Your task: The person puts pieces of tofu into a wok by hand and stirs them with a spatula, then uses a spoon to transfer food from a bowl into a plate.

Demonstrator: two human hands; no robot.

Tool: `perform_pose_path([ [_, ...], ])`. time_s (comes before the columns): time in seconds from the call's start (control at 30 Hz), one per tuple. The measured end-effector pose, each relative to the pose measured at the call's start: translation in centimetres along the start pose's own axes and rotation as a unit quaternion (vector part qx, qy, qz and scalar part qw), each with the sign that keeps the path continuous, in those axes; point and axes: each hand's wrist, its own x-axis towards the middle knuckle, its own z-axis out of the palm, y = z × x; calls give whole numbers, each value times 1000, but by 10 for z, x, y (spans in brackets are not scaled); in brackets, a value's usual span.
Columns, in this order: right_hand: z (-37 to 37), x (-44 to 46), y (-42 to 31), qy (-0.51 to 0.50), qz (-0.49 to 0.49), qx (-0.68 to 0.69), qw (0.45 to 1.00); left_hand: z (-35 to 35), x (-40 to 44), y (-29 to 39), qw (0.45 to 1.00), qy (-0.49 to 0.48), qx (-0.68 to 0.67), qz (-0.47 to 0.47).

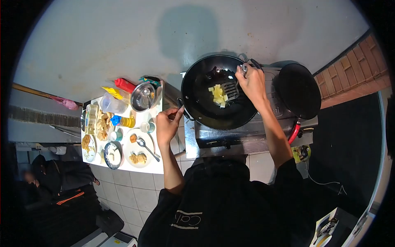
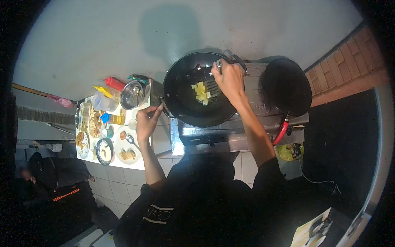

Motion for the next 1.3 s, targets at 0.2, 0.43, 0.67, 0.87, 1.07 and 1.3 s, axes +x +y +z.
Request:
perform_pose_path([
  [0.2, -16, -6, -6, -65, -36, -1, 997, -3, 0, -6, 1000, -4, -2, 2],
  [0.43, -30, -23, 12, -49, -97, 66, 992, -2, 0, -9, 1000, 8, -8, 4],
  [0.67, -43, -44, 17, -29, -103, 85, 991, 1, 2, -8, 1000, 11, -5, -10],
  [0.87, -46, -53, 17, -33, -117, 65, 990, 0, 4, -9, 1000, 14, -9, -7],
  [1.07, -47, -57, 18, -53, -133, 39, 989, -1, 5, -5, 1000, 18, 9, -20],
  [1.3, -52, -58, 14, -51, -118, 39, 991, 2, 5, -15, 1000, 23, -8, -3],
])
